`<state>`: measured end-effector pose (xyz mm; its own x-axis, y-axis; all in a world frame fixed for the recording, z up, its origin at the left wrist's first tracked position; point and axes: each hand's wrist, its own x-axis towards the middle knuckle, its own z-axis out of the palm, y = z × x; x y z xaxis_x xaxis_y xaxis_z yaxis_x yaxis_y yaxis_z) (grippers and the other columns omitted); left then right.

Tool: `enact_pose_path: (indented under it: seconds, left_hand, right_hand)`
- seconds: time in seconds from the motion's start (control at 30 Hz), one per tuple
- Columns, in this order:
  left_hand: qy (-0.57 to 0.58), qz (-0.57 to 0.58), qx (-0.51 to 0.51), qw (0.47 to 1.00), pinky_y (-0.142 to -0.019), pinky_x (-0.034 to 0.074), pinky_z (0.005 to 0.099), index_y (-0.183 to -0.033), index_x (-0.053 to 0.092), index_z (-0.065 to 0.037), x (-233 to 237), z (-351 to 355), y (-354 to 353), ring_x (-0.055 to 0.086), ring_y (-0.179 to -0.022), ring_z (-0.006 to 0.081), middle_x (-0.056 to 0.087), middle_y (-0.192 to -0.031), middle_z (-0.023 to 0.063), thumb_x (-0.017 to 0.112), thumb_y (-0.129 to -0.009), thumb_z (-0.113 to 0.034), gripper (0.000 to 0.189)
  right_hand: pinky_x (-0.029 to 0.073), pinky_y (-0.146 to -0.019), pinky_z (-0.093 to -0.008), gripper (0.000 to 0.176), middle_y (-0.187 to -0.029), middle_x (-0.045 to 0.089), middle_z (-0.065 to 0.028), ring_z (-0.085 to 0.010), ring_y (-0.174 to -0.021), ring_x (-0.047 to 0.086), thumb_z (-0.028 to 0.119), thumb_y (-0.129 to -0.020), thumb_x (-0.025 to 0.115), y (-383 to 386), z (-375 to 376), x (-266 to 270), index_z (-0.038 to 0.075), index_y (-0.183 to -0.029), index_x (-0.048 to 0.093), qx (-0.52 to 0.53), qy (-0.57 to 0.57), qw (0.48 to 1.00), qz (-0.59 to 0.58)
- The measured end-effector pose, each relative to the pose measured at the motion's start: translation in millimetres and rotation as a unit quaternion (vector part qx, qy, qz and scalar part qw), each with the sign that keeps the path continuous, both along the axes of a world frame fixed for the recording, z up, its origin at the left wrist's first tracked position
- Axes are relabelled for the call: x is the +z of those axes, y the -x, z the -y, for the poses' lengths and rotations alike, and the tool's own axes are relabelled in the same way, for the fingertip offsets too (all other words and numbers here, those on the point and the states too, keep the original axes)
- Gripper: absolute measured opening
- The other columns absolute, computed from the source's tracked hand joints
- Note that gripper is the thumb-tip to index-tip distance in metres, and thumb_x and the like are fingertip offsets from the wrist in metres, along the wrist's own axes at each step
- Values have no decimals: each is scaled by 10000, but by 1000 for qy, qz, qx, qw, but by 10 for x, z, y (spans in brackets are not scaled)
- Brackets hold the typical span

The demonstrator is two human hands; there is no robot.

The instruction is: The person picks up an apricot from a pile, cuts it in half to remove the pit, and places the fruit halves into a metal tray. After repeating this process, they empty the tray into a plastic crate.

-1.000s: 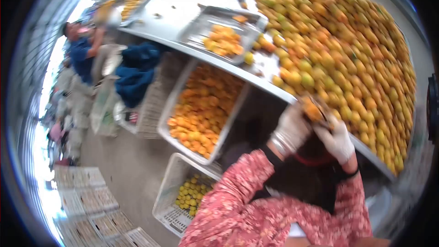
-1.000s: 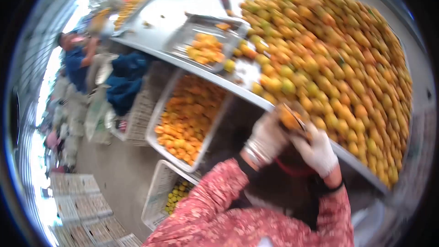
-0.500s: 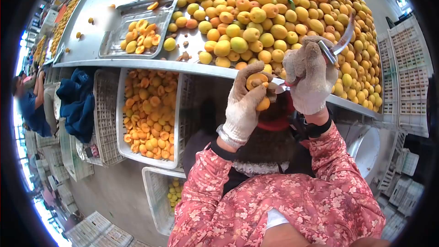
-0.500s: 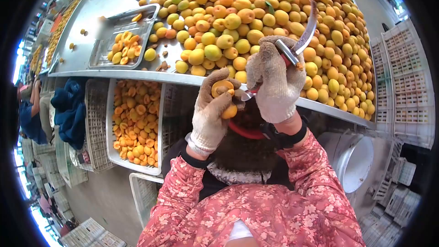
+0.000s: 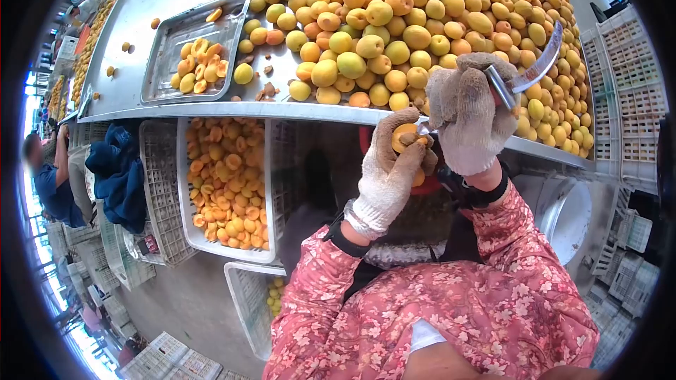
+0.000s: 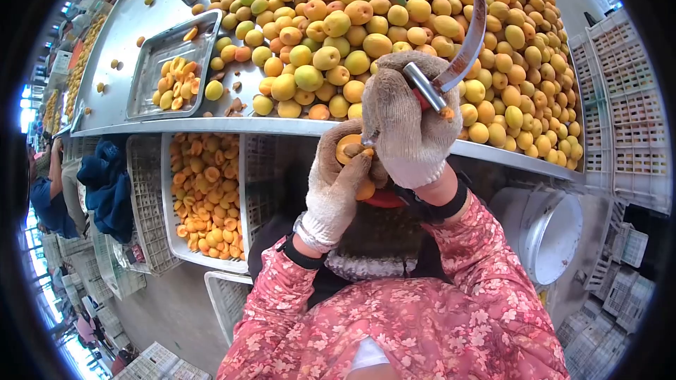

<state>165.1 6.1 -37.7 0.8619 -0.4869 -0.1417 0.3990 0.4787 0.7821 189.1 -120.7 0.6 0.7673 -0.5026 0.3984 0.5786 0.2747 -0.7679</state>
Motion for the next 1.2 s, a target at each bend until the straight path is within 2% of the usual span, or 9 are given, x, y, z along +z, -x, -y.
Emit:
enact_pose_path:
  seconds: [0.27, 0.3, 0.43, 0.67, 0.77, 0.93, 1.07, 1.13, 1.2]
  left_hand:
    - [-59, 18, 20, 998, -651, 481, 234, -1327, 454, -41, -21, 58, 49, 579, -724, 98, 591, -984, 67, 518, -930, -27, 402]
    - [-73, 39, 12, 996, -643, 482, 236, -1324, 457, -32, -16, 48, 46, 574, -713, 95, 593, -964, 65, 514, -928, -26, 400]
    - [-161, 118, -48, 979, -651, 496, 256, -1322, 455, -17, -38, 14, -45, 580, -705, 106, 604, -920, 78, 531, -927, -28, 402]
    - [-194, 179, -103, 959, -718, 522, 312, -1297, 466, -26, -26, -41, -28, 620, -773, 158, 613, -944, 119, 594, -910, -18, 408]
    - [-223, 224, -134, 939, -714, 516, 265, -1299, 455, -10, 17, -62, -57, 605, -783, 103, 598, -966, 69, 582, -912, 15, 407]
    - [-294, 369, -127, 872, -766, 529, 289, -1317, 452, -8, -72, -53, -91, 659, -870, 174, 628, -1006, 114, 562, -885, 61, 451]
    - [-289, 362, -87, 882, -789, 533, 302, -1302, 486, -7, -282, 41, 38, 667, -912, 196, 637, -1022, 132, 546, -863, 88, 453]
    - [-297, 361, -75, 881, -798, 536, 330, -1267, 533, -2, -267, 76, 32, 675, -899, 241, 643, -1004, 159, 544, -841, 101, 438]
    - [-343, 395, -146, 840, -784, 518, 407, -1081, 626, -18, -189, 64, -22, 646, -876, 386, 651, -925, 182, 582, -899, -76, 197]
  right_hand:
    - [533, -571, -220, 190, -878, 640, -76, -121, -682, 642, 48, -961, 585, 36, -15, -110, -31, -1133, 567, 23, 55, 998, -32]
    - [497, -507, -231, 170, -786, 620, -60, -128, -585, 605, 107, -963, 604, -7, -25, -110, -12, -1083, 586, 118, -145, 982, -20]
    - [309, -371, -260, 160, -543, 452, 29, -93, -387, 395, 202, -976, 599, -59, -30, -68, 47, -937, 606, 6, -98, 976, -194]
    - [301, -382, -256, 197, -518, 338, 57, -82, -361, 318, 269, -1000, 549, -53, 179, -161, 87, -934, 579, 123, -189, 928, -296]
    - [285, -364, -255, 191, -507, 348, 57, -86, -354, 318, 270, -980, 582, -41, 199, -205, 100, -896, 562, 123, -222, 919, -303]
    - [261, -355, -258, 210, -497, 336, 64, -91, -347, 303, 283, -982, 577, -31, 246, -283, 118, -857, 540, 145, -284, 899, -300]
    - [247, -355, -261, 231, -494, 314, 67, -92, -345, 274, 297, -991, 566, -42, 297, -267, 127, -838, 526, 146, -336, 884, -290]
    - [240, -346, -265, 230, -493, 308, 67, -90, -347, 272, 286, -986, 577, -52, 322, -252, 128, -828, 525, 69, -265, 922, -275]
    - [235, -331, -268, 224, -488, 314, 58, -90, -350, 302, 240, -981, 587, -63, 415, -230, 91, -820, 538, 35, -239, 944, -224]
